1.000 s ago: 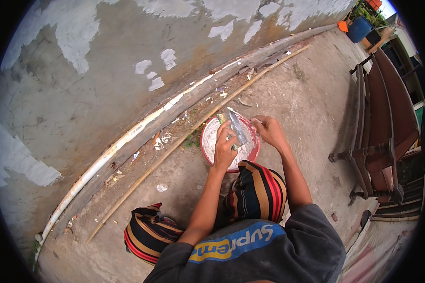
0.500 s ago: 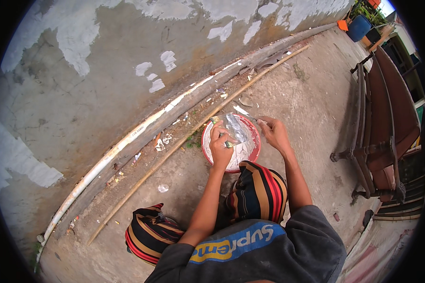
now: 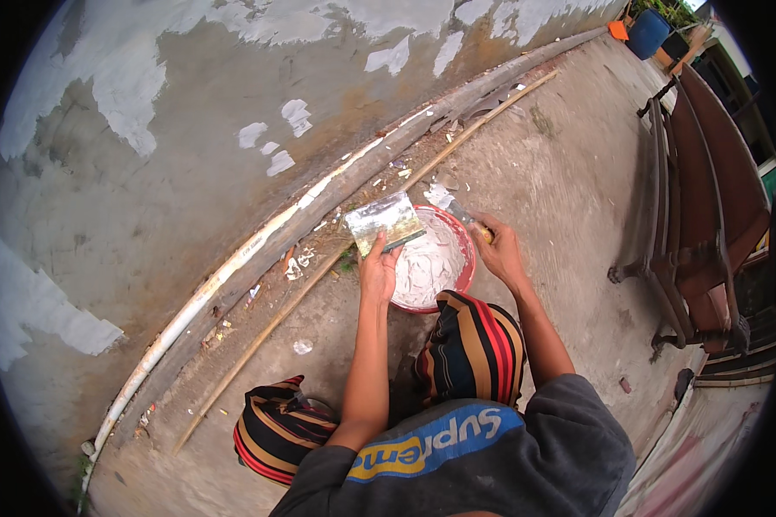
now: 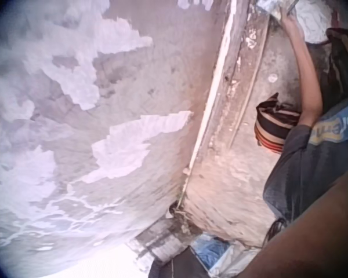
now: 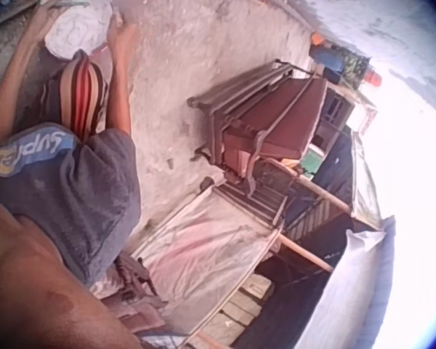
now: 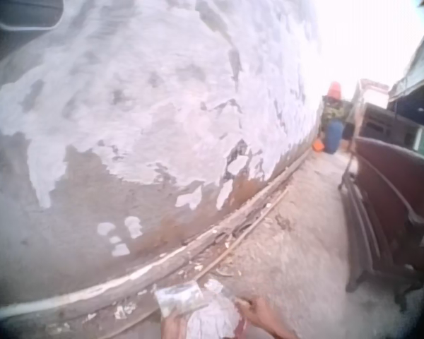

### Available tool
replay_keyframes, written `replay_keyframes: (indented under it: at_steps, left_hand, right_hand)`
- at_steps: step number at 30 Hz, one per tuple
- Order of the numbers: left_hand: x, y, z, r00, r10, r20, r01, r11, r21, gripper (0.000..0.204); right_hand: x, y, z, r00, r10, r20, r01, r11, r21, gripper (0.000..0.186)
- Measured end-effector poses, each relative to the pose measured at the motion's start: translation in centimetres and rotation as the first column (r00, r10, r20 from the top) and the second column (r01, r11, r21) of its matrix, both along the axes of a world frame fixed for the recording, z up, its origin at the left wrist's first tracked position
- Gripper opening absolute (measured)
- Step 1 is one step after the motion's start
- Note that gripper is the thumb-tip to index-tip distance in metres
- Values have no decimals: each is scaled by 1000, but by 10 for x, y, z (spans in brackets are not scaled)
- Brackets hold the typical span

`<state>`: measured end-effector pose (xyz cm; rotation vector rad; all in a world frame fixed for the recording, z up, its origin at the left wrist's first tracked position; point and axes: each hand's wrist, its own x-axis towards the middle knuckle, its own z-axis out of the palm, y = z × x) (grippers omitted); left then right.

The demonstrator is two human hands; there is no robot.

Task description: The person applies white plaster to a weathered concrete wall using a trowel and a smaller putty knife. They scoop plaster from a bucket, spread it in sections, and smooth the surface repeatedly.

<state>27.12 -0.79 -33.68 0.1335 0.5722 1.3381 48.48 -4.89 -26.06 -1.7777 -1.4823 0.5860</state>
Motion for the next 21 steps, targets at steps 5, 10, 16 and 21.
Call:
replay_keyframes:
  at_steps: [5, 10, 16, 21]
  left_hand:
    - [2, 2, 2, 986, -142, 87, 142, 990, 10, 31]
    - [7, -3, -2, 992, -125, 26, 125, 992, 1, 28]
    - [4, -5, 4, 990, -137, -39, 139, 988, 62, 31]
    - [3, -7, -4, 997, -23, -80, 22, 1000, -2, 41]
  right_hand:
    - [7, 12, -44, 864, 7, -504, -97, 984, -152, 32]
    - [-13, 13, -17, 692, -131, -710, -134, 943, -305, 27]
    - [-1, 17, -17, 192, -249, -949, -171, 944, -282, 20]
    - [11, 15, -10, 306, -132, -943, -131, 975, -179, 25]
